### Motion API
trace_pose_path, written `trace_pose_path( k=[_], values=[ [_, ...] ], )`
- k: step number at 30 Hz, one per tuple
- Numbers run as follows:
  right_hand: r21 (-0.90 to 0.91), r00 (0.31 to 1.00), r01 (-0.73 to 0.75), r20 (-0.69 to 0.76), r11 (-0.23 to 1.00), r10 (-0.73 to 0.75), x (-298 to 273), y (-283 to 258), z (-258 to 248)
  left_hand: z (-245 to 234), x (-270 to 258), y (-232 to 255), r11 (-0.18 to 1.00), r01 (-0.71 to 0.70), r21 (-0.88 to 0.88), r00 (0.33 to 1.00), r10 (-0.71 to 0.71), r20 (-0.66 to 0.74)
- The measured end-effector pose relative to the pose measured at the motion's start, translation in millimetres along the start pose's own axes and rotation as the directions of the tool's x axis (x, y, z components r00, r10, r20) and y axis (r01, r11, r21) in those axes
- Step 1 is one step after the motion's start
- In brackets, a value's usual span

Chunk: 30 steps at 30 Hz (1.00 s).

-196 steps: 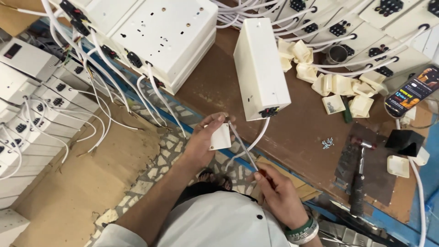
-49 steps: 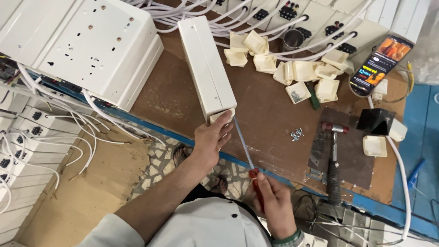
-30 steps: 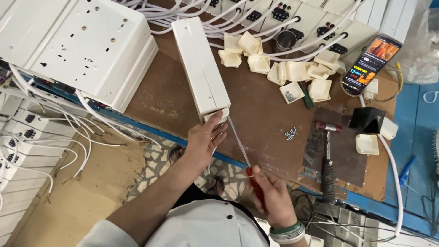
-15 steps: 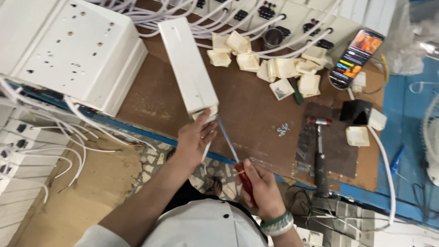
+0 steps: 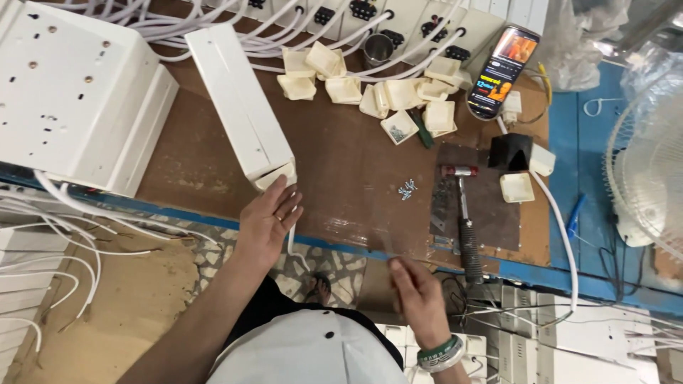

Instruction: Assembling and securing internal components and covers of electrical boxes using a screwdriver.

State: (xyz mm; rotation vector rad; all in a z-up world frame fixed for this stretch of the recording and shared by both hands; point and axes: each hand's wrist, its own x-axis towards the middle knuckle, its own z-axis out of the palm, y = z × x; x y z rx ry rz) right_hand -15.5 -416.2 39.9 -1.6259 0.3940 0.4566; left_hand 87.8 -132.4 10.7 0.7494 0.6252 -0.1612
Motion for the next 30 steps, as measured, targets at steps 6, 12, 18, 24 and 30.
trace_pose_path(
  k=[6,12,18,24,30],
  values=[
    [-0.181,0.907,0.012,-0.412,0.983,-0.087,17,34,-41,-11,-13,-9,0.999,0.035,0.026,0.999,-0.036,0.025],
    [-0.021,0.916,-0.022,-0.4,1.0,0.011,25,39,-46,-14,-17,-14,0.998,0.059,0.012,0.998,-0.059,0.007],
    [0.005,0.894,-0.043,-0.447,0.999,0.041,10,27,-39,-15,-16,-20,0.997,0.067,0.034,0.997,-0.068,0.023],
    [0.064,0.906,-0.041,-0.419,0.997,0.064,-2,20,-33,12,-13,-39,0.964,0.163,0.208,0.982,-0.18,0.064],
    [0.29,0.952,-0.081,-0.261,0.954,0.16,-17,8,-15,44,32,-80,0.9,0.202,0.387,0.917,-0.313,0.249]
  ],
)
